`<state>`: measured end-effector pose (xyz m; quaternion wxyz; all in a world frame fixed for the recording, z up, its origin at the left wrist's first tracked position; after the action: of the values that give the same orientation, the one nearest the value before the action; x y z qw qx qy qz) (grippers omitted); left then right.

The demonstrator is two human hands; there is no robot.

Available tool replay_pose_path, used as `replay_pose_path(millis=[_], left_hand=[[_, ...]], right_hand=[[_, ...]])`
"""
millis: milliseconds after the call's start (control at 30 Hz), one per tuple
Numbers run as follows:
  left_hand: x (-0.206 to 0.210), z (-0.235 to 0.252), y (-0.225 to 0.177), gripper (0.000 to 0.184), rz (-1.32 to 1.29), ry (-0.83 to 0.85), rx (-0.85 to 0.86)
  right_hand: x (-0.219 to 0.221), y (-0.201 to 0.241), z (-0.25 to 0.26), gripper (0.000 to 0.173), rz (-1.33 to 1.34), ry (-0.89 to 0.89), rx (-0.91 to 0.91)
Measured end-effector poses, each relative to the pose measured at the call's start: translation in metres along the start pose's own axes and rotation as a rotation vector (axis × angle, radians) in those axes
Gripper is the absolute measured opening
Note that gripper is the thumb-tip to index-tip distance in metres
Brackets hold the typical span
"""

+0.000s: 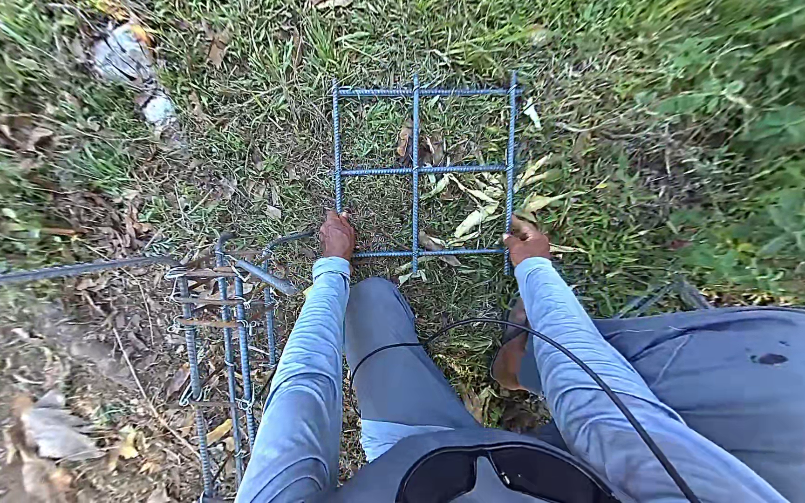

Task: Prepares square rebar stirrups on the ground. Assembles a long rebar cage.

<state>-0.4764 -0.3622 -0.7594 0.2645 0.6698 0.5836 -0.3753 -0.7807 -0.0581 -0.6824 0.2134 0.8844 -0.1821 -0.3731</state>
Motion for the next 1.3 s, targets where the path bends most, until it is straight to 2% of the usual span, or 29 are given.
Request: replay_pose_path(millis=[133, 300, 533, 633, 733, 833, 933, 1067, 1200, 1300], left_hand=[[-0.014, -0.001, -0.003, 0.060, 0.135, 0.010, 0.009], [-0.017, 0.004, -0.005, 0.055, 0.218, 0.056, 0.046], [-0.013, -0.002, -0.001, 0.048, 0.194, -0.011, 0.093], [-0.015, -0.002, 0.000, 0.049, 0.173, 0.021, 0.098], [-0.013, 0.005, 0.005, 0.052, 0.056, 0.064, 0.101], [-0.015, -0.001, 0.007, 0.053, -0.053, 0.035, 0.055], [-0.017, -0.040, 0.005, 0.057, -0.063, -0.083, 0.035], [-0.026, -0.131, 0.008, 0.058, -0.181, -0.217, 0.122], [-0.037, -0.225, 0.028, 0.051, -0.293, -0.172, 0.163], [-0.045, -0.300, 0.062, 0.046, -0.390, -0.168, 0.134]], right_hand=[[0.006, -0.004, 0.008, 0.047, -0.167, -0.041, -0.012], [0.007, -0.011, 0.016, 0.047, -0.151, -0.058, -0.020], [0.011, -0.017, 0.028, 0.045, -0.142, -0.089, -0.016], [0.013, -0.017, 0.026, 0.045, -0.128, -0.106, -0.008], [0.013, -0.023, 0.030, 0.047, -0.115, -0.097, -0.005], [0.011, -0.017, 0.029, 0.048, -0.120, -0.060, 0.010], [0.009, -0.012, 0.022, 0.049, -0.128, -0.043, 0.014], [0.004, 0.004, 0.004, 0.049, -0.163, -0.073, -0.013], [-0.005, 0.053, -0.039, 0.044, -0.230, -0.057, -0.061], [-0.003, 0.089, -0.077, 0.041, -0.225, 0.010, -0.197]])
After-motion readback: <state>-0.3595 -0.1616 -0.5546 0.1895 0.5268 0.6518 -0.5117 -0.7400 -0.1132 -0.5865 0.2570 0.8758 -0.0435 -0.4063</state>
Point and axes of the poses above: each hand's wrist, its own z-axis towards the middle knuckle, its own x-axis out of the palm, y = z × x, the point moved 4 cm from there along z, towards the middle knuckle, and after that the axes turned 14 degrees about z, right-handed, at the moved point
